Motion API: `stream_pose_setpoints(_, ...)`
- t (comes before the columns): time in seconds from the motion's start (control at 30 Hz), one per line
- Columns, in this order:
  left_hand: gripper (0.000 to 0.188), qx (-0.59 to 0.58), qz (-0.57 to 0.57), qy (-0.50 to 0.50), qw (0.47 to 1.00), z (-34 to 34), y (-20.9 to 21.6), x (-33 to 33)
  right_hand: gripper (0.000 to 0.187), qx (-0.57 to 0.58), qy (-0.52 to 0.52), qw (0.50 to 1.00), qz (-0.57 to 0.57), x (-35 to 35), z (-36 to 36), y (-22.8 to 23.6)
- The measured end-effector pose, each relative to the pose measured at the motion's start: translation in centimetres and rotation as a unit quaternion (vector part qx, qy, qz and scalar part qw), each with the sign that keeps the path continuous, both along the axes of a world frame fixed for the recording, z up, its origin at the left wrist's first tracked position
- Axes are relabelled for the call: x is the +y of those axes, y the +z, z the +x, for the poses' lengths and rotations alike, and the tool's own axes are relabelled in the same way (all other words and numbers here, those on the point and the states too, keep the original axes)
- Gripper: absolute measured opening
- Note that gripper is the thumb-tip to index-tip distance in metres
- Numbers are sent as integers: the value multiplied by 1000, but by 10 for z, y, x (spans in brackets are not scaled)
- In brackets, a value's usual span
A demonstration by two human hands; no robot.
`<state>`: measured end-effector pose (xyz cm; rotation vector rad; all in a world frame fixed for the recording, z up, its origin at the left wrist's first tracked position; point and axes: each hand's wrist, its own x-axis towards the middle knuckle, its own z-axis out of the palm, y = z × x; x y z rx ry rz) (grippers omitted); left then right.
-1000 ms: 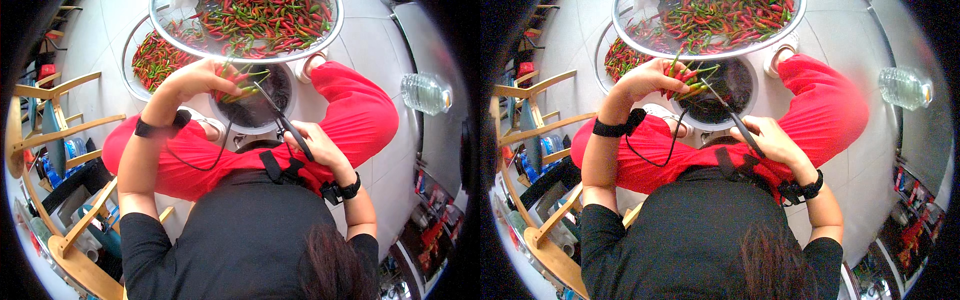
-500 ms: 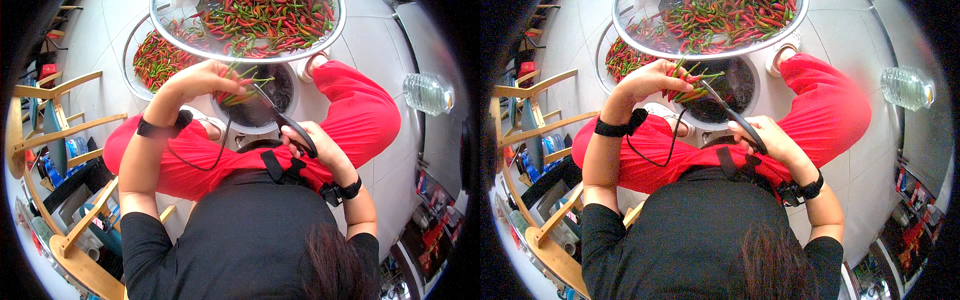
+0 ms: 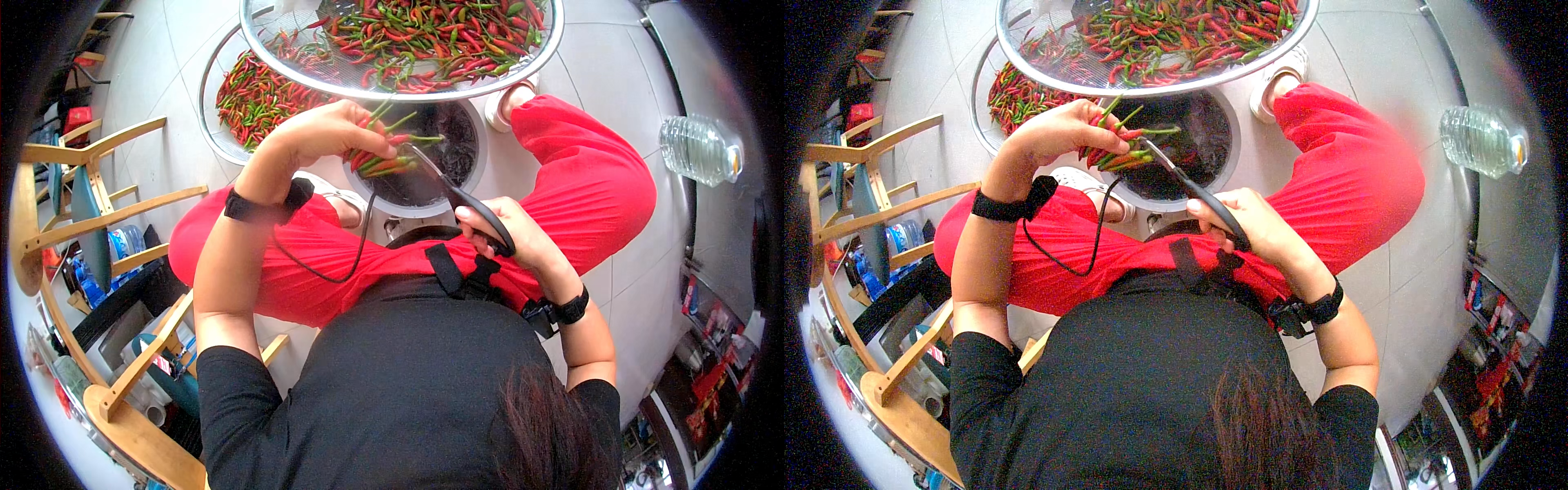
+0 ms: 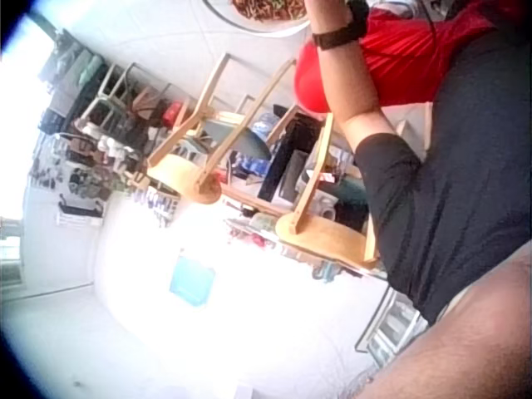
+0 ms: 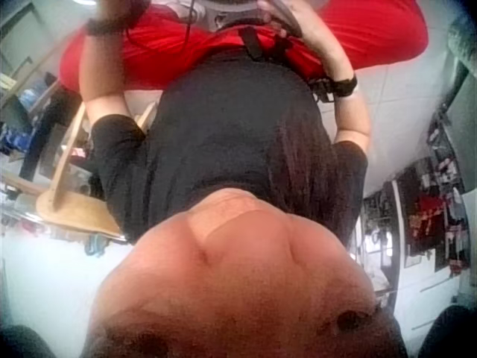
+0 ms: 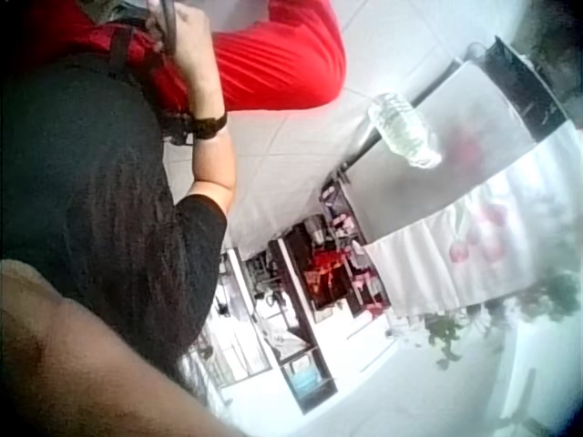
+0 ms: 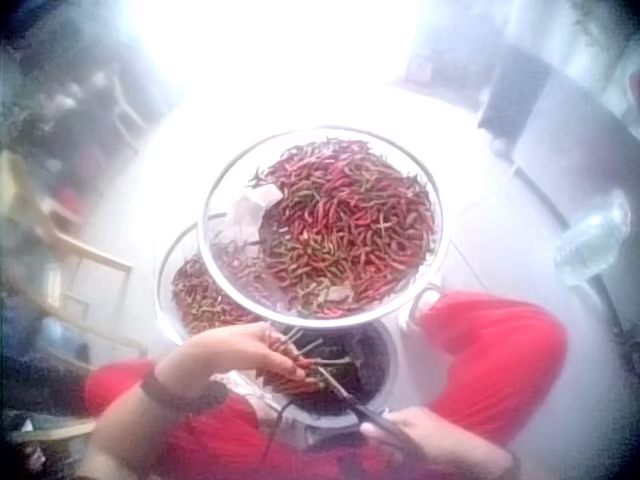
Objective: The person picks up chili peppers from a bowl, removes their stems using scissors or by hand, and places the trimmed peppers into a bucket.
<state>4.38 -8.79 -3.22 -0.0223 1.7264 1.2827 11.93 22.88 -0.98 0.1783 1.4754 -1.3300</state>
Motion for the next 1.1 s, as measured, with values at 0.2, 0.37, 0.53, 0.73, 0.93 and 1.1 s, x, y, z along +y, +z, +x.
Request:
stream_pose_setpoints(0.2,20,10,-2,17,1000,1,-4,3,48,1,-1,1000,2,0,2,-4)
stream_pose_setpoints(0.37,17,2,12,101,995,-3,7,1,47,-27,-47,998,-12,12,8,0)
stream_pose_setpoints(0.53,18,-14,37,73,997,1,9,9,50,-11,-14,999,-28,3,2,1)
stream_pose_setpoints(0.73,31,-42,68,100,992,5,6,13,49,-36,-33,999,-18,-8,-2,-2)
stream_pose_setpoints(0.93,37,-75,66,122,987,2,9,5,49,-69,-61,995,-45,-6,2,-11)
stream_pose_setpoints(1.1,36,-80,74,132,985,3,12,6,51,-115,-103,985,-80,-10,9,-15)
